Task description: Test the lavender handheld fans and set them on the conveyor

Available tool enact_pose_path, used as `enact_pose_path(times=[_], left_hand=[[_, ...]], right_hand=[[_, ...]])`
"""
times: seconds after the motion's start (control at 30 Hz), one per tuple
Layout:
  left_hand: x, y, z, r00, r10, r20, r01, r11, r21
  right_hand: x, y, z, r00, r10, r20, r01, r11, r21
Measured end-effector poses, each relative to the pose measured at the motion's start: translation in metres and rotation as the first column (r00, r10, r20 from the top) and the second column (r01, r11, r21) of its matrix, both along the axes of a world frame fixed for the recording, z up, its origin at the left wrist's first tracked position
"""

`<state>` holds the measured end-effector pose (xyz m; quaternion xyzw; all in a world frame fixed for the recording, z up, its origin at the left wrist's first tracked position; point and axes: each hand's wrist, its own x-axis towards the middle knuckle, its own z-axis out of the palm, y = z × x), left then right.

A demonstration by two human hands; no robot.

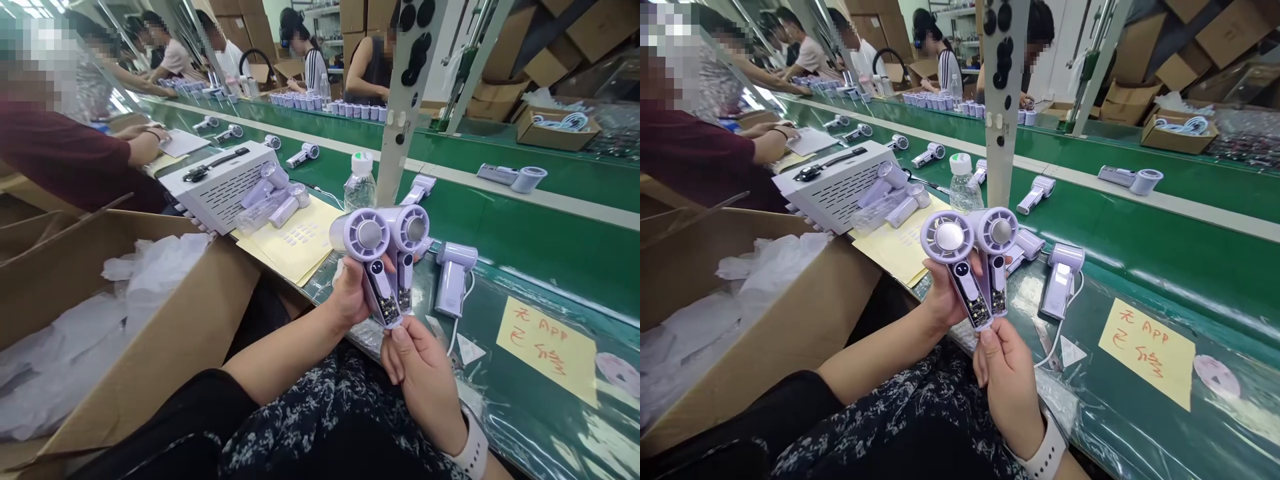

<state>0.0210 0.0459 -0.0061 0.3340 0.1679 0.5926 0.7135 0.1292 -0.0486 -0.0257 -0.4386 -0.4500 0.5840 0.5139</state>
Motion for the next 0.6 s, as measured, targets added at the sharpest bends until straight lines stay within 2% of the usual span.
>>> enact_pose_path(times=[0.1,0.17,0.33,0.4,0.5,0.6], left_hand=[[0.0,-0.004,0.001,0.998,-0.006,0.062,0.01,0.997,-0.075],[-0.002,-0.007,0.002,0.994,0.028,0.102,-0.015,0.992,-0.129],[-0.01,-0.006,0.009,0.986,0.065,0.154,-0.037,0.983,-0.178],[-0.014,-0.005,0.012,0.987,0.07,0.147,-0.042,0.981,-0.189],[-0.017,-0.005,0.013,0.995,0.061,0.084,-0.048,0.987,-0.154],[-0.015,-0.009,0.005,0.996,0.083,0.036,-0.081,0.995,-0.061]], right_hand=[[0.006,0.003,0.002,0.986,0.062,0.153,-0.081,0.989,0.121],[0.009,0.003,0.004,0.963,0.041,0.265,-0.095,0.976,0.194],[0.005,0.003,0.005,0.947,0.006,0.322,-0.118,0.938,0.327],[0.002,0.004,0.004,0.94,-0.034,0.338,-0.071,0.954,0.293],[-0.001,0.006,0.003,0.945,-0.061,0.321,0.022,0.992,0.125],[-0.006,0.007,-0.001,0.993,-0.035,0.115,0.038,0.999,-0.021]])
